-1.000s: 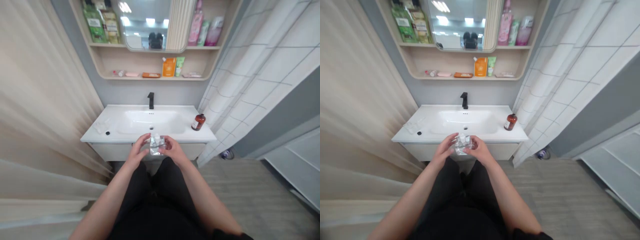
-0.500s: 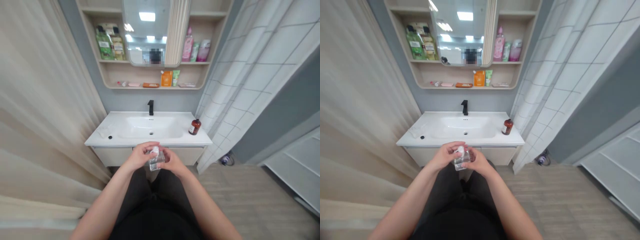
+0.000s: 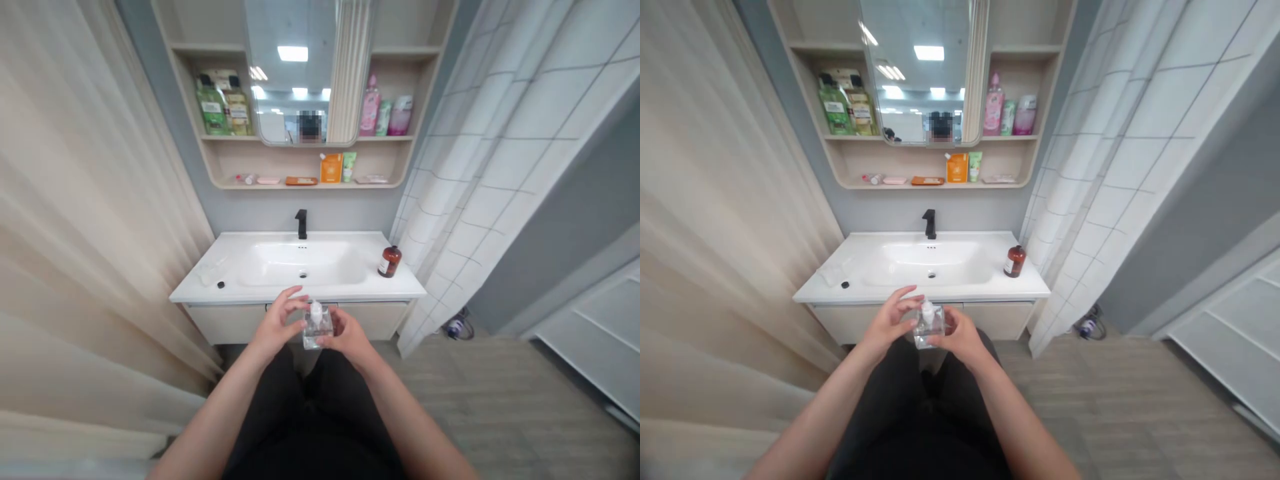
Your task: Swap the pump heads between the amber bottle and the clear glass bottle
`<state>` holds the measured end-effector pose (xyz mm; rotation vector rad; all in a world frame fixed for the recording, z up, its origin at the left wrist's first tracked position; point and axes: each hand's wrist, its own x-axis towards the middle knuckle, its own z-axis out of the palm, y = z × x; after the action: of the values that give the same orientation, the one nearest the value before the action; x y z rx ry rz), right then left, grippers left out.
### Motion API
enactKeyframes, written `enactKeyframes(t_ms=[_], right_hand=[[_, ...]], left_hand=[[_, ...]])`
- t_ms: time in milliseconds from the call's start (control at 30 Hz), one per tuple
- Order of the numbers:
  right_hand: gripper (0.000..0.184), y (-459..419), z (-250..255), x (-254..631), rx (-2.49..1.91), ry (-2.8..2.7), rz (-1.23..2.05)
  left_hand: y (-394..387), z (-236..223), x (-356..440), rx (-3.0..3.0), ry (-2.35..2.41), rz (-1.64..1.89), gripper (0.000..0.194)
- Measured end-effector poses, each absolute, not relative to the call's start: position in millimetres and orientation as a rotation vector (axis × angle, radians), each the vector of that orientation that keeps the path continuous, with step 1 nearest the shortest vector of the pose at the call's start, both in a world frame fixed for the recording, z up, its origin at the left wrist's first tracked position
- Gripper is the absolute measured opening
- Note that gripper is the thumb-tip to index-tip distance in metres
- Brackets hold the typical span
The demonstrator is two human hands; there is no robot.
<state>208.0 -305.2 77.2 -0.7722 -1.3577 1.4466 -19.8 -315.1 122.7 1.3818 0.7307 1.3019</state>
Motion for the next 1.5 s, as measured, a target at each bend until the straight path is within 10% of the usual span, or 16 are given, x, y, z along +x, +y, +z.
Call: enactKeyframes(t_ms=[400,1200,1500], right_hand=[[0.08,-303.9,72.7,207.5,-0.754,-1.395,1.494],[0.077,-310.1,67.6,196.1,-0.769,-1.448,1.463],[0.08,-316.0,71.5,195.9,-0.783,-1.38,1.477]], left_hand=[[-309.5,118.1,-12.8,1.336,0.764,1.413,0.062],[-316.4,119.6,-10.4,1.533,0.796,1.171,0.085],[-317.6,133.8,-6.0,1.408,0.992,1.471,0.06]])
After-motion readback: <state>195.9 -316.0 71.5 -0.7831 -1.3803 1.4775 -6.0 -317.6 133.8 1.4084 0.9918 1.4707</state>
